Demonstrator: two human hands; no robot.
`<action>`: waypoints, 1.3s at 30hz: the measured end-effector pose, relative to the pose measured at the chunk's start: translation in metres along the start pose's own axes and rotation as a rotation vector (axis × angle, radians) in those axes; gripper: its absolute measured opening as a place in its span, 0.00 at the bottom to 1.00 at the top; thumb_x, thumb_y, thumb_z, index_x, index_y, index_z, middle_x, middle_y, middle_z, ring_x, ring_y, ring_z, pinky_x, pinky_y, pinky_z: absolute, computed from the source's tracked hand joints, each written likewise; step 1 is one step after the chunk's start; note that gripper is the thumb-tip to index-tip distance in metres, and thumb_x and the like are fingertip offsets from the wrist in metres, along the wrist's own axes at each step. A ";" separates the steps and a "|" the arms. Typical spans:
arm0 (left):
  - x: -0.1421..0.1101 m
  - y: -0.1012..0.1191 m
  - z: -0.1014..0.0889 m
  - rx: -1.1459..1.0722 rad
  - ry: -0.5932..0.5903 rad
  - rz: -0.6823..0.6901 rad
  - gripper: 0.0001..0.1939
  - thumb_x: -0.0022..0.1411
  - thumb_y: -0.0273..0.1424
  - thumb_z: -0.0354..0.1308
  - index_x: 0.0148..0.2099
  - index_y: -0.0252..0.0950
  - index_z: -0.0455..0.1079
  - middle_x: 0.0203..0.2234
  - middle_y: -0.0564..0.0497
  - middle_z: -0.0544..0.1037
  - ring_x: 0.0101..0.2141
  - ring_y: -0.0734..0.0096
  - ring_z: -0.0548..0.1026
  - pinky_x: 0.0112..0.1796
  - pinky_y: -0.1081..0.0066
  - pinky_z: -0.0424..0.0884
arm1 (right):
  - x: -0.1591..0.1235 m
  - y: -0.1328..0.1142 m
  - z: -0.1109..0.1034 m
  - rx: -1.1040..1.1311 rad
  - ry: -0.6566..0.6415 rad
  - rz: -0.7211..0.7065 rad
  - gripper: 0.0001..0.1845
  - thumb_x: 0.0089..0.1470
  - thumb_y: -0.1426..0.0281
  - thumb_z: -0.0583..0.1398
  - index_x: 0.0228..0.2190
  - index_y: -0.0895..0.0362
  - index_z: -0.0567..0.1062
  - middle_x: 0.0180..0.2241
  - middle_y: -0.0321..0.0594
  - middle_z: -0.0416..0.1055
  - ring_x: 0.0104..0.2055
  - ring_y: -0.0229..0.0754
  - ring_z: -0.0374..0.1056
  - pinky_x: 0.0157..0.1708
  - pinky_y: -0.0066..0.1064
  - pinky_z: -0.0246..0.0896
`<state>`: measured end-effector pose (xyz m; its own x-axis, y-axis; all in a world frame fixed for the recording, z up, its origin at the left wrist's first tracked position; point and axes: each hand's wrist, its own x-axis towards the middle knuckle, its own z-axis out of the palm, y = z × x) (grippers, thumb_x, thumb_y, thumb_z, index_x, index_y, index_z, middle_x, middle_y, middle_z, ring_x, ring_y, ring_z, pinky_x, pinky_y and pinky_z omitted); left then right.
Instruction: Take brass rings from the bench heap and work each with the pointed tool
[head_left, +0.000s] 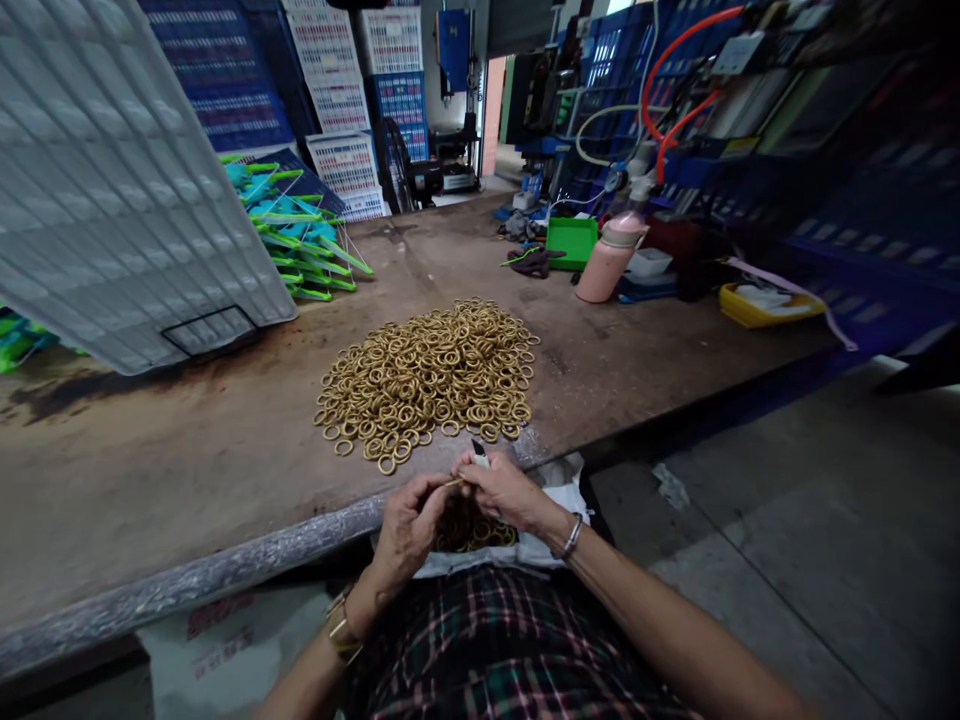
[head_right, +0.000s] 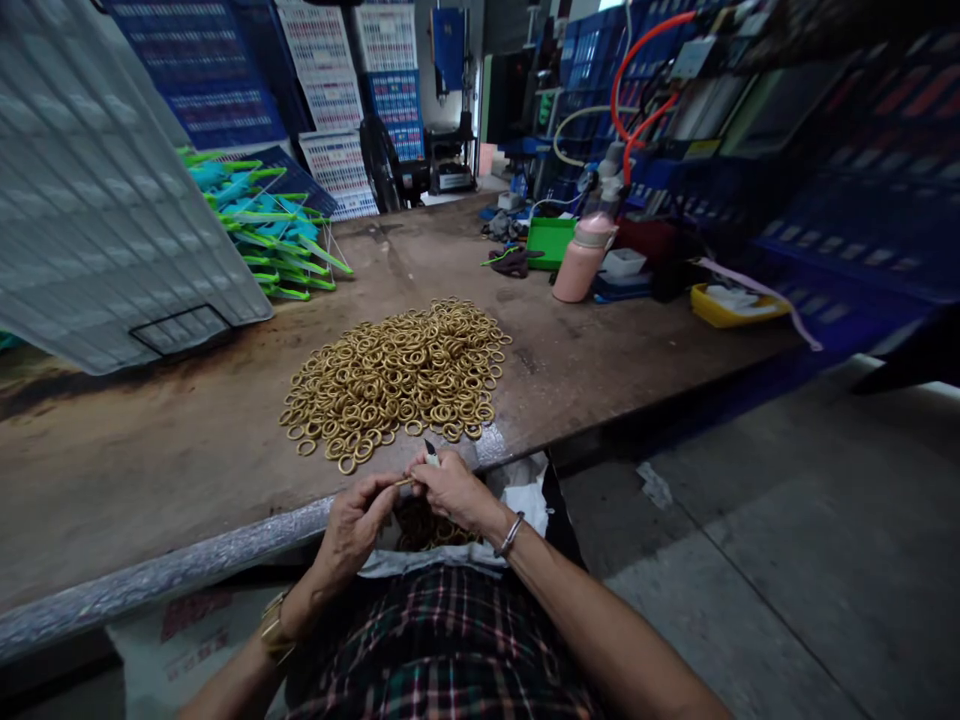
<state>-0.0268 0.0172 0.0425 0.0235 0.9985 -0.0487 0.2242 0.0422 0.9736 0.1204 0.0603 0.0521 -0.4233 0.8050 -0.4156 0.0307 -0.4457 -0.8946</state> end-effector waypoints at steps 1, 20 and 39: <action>0.000 0.000 0.001 -0.033 0.008 -0.036 0.10 0.55 0.35 0.54 0.33 0.35 0.73 0.20 0.53 0.71 0.20 0.76 0.64 0.25 0.76 0.62 | 0.000 0.001 0.000 -0.071 0.021 -0.032 0.09 0.47 0.64 0.52 0.25 0.57 0.64 0.16 0.26 0.59 0.11 0.26 0.43 0.12 0.20 0.38; -0.001 0.006 0.010 -0.488 -0.046 -0.369 0.15 0.53 0.43 0.55 0.31 0.35 0.62 0.19 0.57 0.66 0.17 0.83 0.60 0.17 0.81 0.56 | 0.003 0.006 -0.001 -0.760 0.178 -0.327 0.11 0.53 0.71 0.48 0.27 0.58 0.69 0.22 0.35 0.66 0.25 0.34 0.60 0.27 0.25 0.50; -0.002 0.017 0.008 -0.327 -0.008 -0.253 0.17 0.52 0.44 0.56 0.25 0.35 0.61 0.15 0.57 0.67 0.15 0.82 0.62 0.18 0.79 0.58 | 0.005 -0.003 0.002 -1.364 0.115 -0.257 0.13 0.49 0.76 0.49 0.37 0.59 0.66 0.31 0.44 0.72 0.31 0.42 0.66 0.28 0.29 0.48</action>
<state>-0.0150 0.0154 0.0574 0.0154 0.9550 -0.2961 -0.0973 0.2962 0.9502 0.1165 0.0649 0.0528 -0.4779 0.8620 -0.1690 0.8408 0.3933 -0.3719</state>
